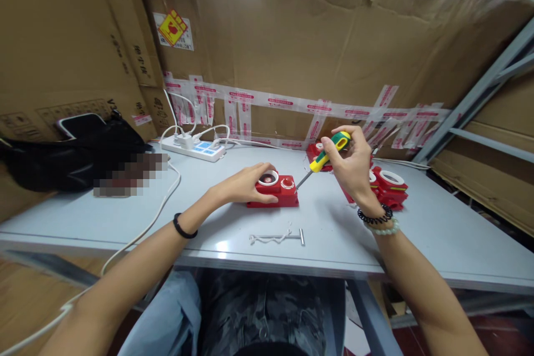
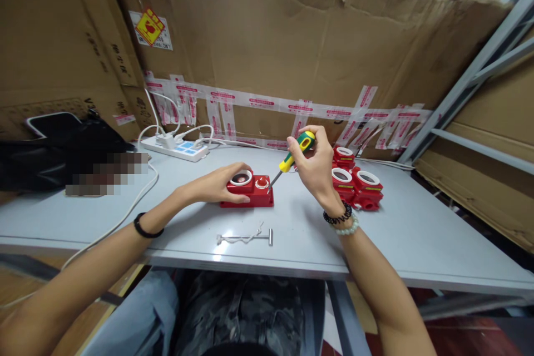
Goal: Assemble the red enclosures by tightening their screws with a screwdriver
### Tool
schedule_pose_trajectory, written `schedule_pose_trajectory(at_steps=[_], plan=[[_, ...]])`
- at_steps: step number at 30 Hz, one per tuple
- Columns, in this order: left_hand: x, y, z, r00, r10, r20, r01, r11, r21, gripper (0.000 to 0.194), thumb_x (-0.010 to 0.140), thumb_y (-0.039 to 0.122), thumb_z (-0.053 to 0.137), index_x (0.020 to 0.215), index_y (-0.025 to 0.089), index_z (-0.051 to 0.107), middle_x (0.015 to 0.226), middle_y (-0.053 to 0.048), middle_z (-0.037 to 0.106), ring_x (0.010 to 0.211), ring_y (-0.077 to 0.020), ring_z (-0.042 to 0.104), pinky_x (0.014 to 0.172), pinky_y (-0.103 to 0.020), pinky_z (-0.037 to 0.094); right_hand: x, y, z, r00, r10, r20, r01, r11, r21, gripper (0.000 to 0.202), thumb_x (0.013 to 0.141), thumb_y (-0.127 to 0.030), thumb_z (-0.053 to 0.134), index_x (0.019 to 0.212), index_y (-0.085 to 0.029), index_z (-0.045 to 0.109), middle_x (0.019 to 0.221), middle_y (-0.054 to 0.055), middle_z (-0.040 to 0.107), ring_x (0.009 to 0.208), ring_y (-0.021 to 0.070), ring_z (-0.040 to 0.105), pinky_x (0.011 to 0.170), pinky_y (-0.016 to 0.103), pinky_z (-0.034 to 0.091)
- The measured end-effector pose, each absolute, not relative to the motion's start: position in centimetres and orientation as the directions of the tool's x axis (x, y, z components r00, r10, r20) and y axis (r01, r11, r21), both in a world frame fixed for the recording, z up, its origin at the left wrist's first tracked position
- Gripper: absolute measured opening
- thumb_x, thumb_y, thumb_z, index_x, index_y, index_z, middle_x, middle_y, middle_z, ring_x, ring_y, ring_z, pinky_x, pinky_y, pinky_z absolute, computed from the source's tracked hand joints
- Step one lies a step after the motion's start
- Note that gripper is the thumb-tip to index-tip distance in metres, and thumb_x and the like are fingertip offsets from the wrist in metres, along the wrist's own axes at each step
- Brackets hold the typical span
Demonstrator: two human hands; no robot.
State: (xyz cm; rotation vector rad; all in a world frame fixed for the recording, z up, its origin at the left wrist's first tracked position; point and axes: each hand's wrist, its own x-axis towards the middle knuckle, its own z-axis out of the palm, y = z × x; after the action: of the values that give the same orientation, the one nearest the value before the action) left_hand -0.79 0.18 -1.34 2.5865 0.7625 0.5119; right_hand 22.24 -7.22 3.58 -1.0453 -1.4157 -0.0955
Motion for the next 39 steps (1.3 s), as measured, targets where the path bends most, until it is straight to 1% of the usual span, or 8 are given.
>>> schedule_pose_trajectory(at_steps=[15, 20, 25, 27, 30, 33, 36, 39], plan=[[-0.7, 0.1, -1.3, 0.785, 0.574, 0.235, 0.427, -0.775, 0.466, 0.065, 0.068, 0.060, 0.066, 0.118, 0.022, 0.048, 0.113, -0.008, 0.058, 0.099, -0.0250, 0.058, 0.083, -0.035, 0.046, 22.2, -7.1, 3.3, 0.183, 0.549, 0.816, 0.660, 0.546, -0.516, 0.026, 0.081, -0.039, 0.063, 0.098, -0.023, 0.052, 0.074, -0.004, 0.051, 0.062, 0.0110, 0.054, 0.056, 0.025, 0.047], [-0.7, 0.1, -1.4, 0.791, 0.559, 0.248, 0.414, -0.788, 0.456, 0.065, 0.068, 0.059, 0.067, 0.118, 0.022, 0.047, 0.111, -0.008, 0.058, 0.098, -0.0247, 0.059, 0.084, -0.036, 0.047, 20.8, -8.4, 3.5, 0.011, 0.567, 0.824, 0.702, 0.582, -0.410, 0.032, 0.085, -0.038, 0.059, 0.114, -0.026, 0.053, 0.075, -0.003, 0.055, 0.058, 0.0110, 0.051, 0.057, 0.026, 0.047], [-0.7, 0.1, -1.5, 0.799, 0.539, 0.266, 0.386, -0.799, 0.461, 0.061, 0.070, 0.055, 0.068, 0.116, 0.022, 0.047, 0.111, -0.007, 0.058, 0.098, -0.0230, 0.060, 0.085, -0.035, 0.048, 19.9, -9.2, 4.0, -0.178, 0.664, 0.726, 0.586, 0.665, -0.464, 0.040, 0.093, -0.032, 0.041, 0.133, -0.031, 0.039, 0.100, 0.003, 0.060, 0.071, 0.0136, 0.060, 0.065, 0.030, 0.052], [-0.7, 0.1, -1.5, 0.798, 0.540, 0.267, 0.388, -0.800, 0.457, 0.061, 0.069, 0.055, 0.068, 0.116, 0.022, 0.047, 0.111, -0.007, 0.058, 0.097, -0.0233, 0.060, 0.085, -0.036, 0.048, 19.8, -9.1, 4.1, -0.171, 0.661, 0.731, 0.593, 0.661, -0.459, 0.039, 0.090, -0.033, 0.048, 0.129, -0.029, 0.043, 0.093, 0.001, 0.061, 0.069, 0.0135, 0.060, 0.062, 0.028, 0.052], [-0.7, 0.1, -1.5, 0.796, 0.544, 0.264, 0.394, -0.798, 0.456, 0.061, 0.069, 0.056, 0.068, 0.116, 0.023, 0.046, 0.111, -0.007, 0.058, 0.098, -0.0242, 0.059, 0.085, -0.037, 0.048, 19.7, -8.9, 4.1, -0.057, 0.584, 0.810, 0.735, 0.573, -0.362, 0.030, 0.082, -0.036, 0.062, 0.109, -0.026, 0.055, 0.070, -0.003, 0.055, 0.054, 0.0116, 0.052, 0.055, 0.026, 0.047], [-0.7, 0.0, -1.4, 0.792, 0.551, 0.262, 0.397, -0.791, 0.466, 0.060, 0.070, 0.055, 0.067, 0.117, 0.023, 0.047, 0.111, -0.007, 0.058, 0.099, -0.0244, 0.059, 0.086, -0.037, 0.047, 19.7, -8.7, 4.1, -0.033, 0.531, 0.847, 0.818, 0.501, -0.282, 0.029, 0.083, -0.038, 0.061, 0.109, -0.026, 0.056, 0.076, -0.001, 0.060, 0.063, 0.0142, 0.055, 0.062, 0.029, 0.048], [-0.7, 0.0, -1.4, 0.792, 0.552, 0.259, 0.393, -0.787, 0.475, 0.060, 0.069, 0.055, 0.067, 0.116, 0.023, 0.047, 0.110, -0.007, 0.058, 0.098, -0.0243, 0.059, 0.085, -0.037, 0.047, 19.8, -8.6, 4.0, -0.122, 0.620, 0.775, 0.705, 0.604, -0.372, 0.036, 0.091, -0.036, 0.044, 0.127, -0.029, 0.044, 0.096, 0.002, 0.062, 0.077, 0.0160, 0.059, 0.068, 0.031, 0.051], [-0.6, 0.1, -1.5, 0.796, 0.550, 0.254, 0.393, -0.788, 0.473, 0.061, 0.068, 0.056, 0.067, 0.116, 0.024, 0.047, 0.111, -0.007, 0.058, 0.098, -0.0248, 0.059, 0.086, -0.037, 0.047, 19.8, -8.4, 4.0, -0.126, 0.647, 0.752, 0.630, 0.638, -0.443, 0.035, 0.090, -0.035, 0.047, 0.124, -0.028, 0.046, 0.082, -0.001, 0.061, 0.065, 0.0128, 0.058, 0.059, 0.026, 0.050]])
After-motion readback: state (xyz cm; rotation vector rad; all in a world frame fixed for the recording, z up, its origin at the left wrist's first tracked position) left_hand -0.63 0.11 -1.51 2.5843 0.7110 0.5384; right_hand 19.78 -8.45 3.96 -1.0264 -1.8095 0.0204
